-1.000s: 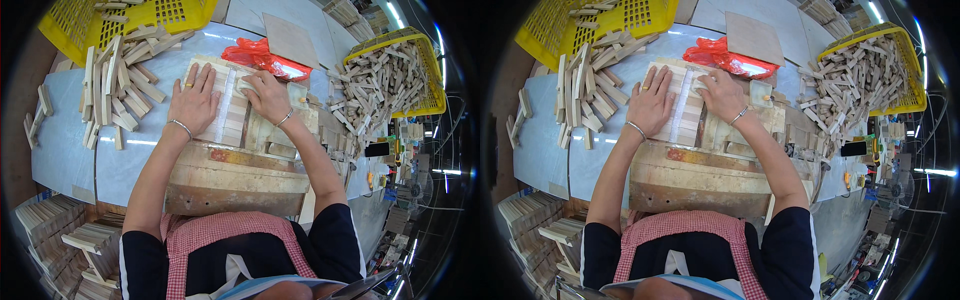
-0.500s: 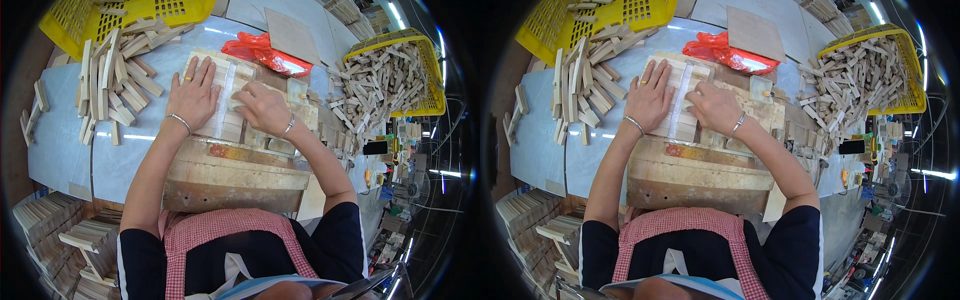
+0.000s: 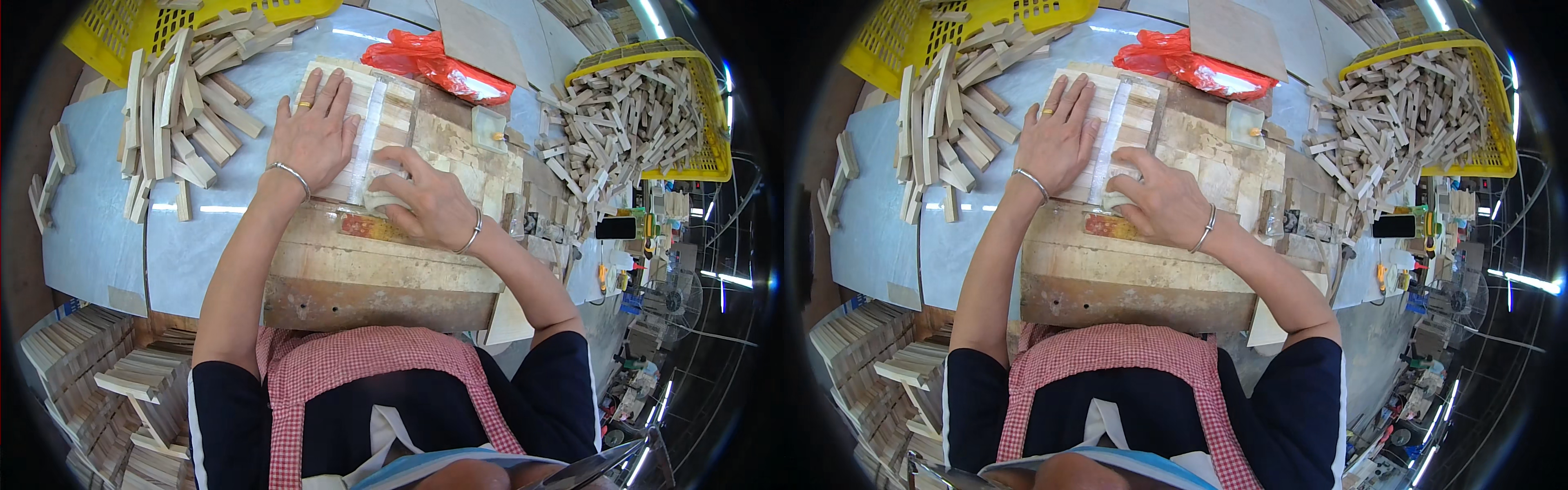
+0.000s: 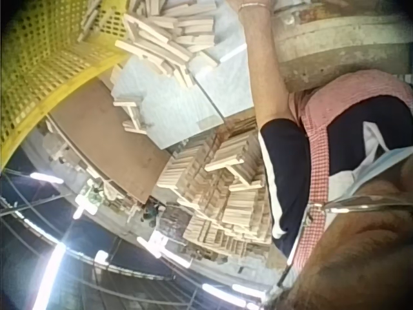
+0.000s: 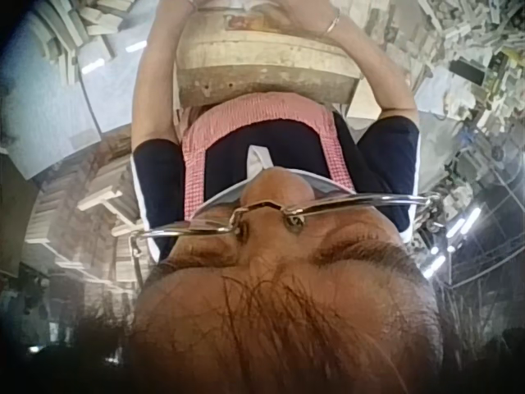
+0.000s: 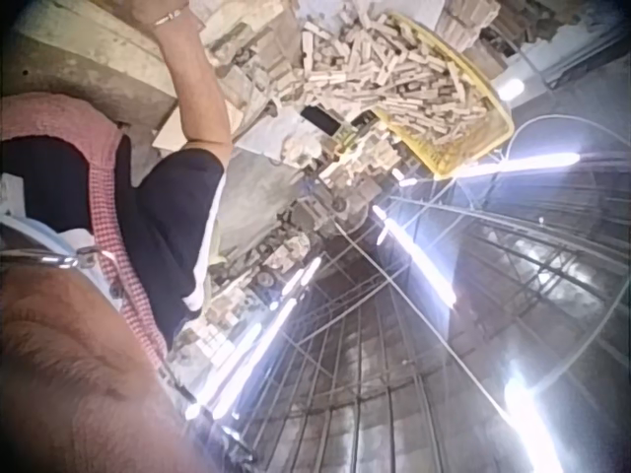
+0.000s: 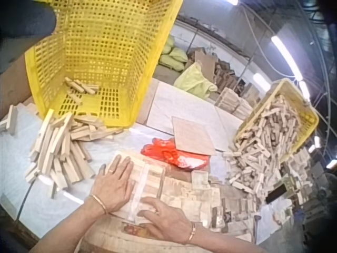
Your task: The person dumps wooden pieces from a basket onto the workbench, applies glue to them with a brush, wipes them with a cloth, and fits the wooden pieces together using a hammer to assemble wooden frames before stacking them.
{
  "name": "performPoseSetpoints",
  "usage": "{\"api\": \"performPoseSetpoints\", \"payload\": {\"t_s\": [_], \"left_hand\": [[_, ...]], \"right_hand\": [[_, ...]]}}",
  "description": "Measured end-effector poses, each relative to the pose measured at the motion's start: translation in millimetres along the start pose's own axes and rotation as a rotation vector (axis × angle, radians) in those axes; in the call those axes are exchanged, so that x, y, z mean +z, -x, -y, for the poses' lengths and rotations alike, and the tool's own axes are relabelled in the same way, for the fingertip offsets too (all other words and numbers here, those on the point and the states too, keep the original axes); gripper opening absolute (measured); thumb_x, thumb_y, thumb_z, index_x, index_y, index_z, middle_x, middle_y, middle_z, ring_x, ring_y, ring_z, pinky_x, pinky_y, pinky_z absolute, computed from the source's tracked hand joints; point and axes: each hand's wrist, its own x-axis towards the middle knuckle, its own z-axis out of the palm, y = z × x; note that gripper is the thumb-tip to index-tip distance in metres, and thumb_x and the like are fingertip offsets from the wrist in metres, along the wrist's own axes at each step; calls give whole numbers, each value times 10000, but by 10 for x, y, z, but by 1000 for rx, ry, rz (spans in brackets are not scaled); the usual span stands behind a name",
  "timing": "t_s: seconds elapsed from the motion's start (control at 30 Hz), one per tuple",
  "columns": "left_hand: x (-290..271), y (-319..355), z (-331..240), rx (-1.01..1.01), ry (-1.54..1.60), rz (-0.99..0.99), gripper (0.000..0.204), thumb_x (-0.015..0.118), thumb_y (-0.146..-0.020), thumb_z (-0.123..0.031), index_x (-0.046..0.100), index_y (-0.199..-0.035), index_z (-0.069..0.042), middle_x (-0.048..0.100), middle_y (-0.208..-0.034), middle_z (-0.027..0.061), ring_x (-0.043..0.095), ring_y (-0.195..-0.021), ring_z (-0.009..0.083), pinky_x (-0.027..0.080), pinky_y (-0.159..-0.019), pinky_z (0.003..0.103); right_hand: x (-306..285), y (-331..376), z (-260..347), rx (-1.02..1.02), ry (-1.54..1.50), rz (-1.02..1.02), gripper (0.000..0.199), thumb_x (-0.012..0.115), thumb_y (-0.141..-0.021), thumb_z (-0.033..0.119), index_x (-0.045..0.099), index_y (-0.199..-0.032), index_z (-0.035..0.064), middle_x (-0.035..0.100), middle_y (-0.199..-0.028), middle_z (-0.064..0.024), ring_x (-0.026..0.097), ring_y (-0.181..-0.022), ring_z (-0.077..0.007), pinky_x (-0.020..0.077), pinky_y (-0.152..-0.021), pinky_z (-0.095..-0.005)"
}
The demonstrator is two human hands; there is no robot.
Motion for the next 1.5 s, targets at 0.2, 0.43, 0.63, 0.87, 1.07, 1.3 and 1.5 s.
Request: {"api": "performPoseSetpoints", "payload": {"t_s": [0.2, 0.43, 0.63, 0.87, 1.07, 1.3, 1.5], "left_hand": [[-6, 22, 29, -2, -3, 6, 490, 357, -968, -319, 368, -1398, -84, 318, -1486, 46, 251, -1390, 243, 310, -1054, 526], [-8, 17, 18, 12, 20, 7, 469, 335, -980, -299, 370, -1400, -95, 313, -1491, 38, 251, -1391, 241, 320, -1044, 521], [-17, 11, 36, 8, 51, -1, 478, 343, -971, -295, 376, -1396, -79, 328, -1483, 46, 248, -1392, 238, 314, -1046, 532], [-13, -7, 38, 2, 32, 4, 445, 370, -969, -248, 382, -1385, -91, 330, -1478, 34, 264, -1383, 240, 331, -1042, 502], [30, 5, 49, 7, 45, -14, 446, 373, -968, -250, 383, -1385, -91, 334, -1474, 32, 259, -1384, 240, 328, -1041, 500], [-42, 17, 36, 1, 37, 2, 457, 364, -966, -267, 388, -1384, -84, 335, -1477, 35, 260, -1385, 237, 327, -1038, 520], [15, -11, 0, 8, 43, -19, 468, 364, -961, -280, 399, -1381, -75, 342, -1477, 39, 256, -1389, 228, 320, -1043, 537]], "right_hand": [[8, -106, -122, -92, -26, 8, 245, 665, -739, 127, 571, -964, 101, 561, -994, -64, 587, -894, -248, 516, -686, -348], [-146, -1001, -786, 10, 350, -244, 218, 640, -753, 139, 613, -965, 93, 581, -912, -81, 591, -867, -256, 515, -678, -361], [-32, -793, -488, -165, 447, -53, 181, 647, -702, 94, 601, -875, 68, 562, -846, -77, 589, -774, -246, 505, -607, -352], [-56, -599, -236, -224, 281, -102, 206, 669, -685, 88, 591, -875, 83, 552, -832, -77, 590, -751, -252, 500, -596, -341], [68, -505, -145, -221, 307, 30, 243, 696, -670, 107, 600, -893, 101, 551, -843, -67, 591, -768, -239, 501, -603, -340], [-337, -799, -413, -179, 340, -144, 219, 687, -703, 119, 621, -912, 129, 571, -877, -37, 584, -836, -243, 503, -648, -340], [-199, -1407, -1022, -102, 587, 61, 230, 640, -709, 69, 661, -929, 132, 600, -918, -31, 578, -929, -232, 511, -723, -366]]}}
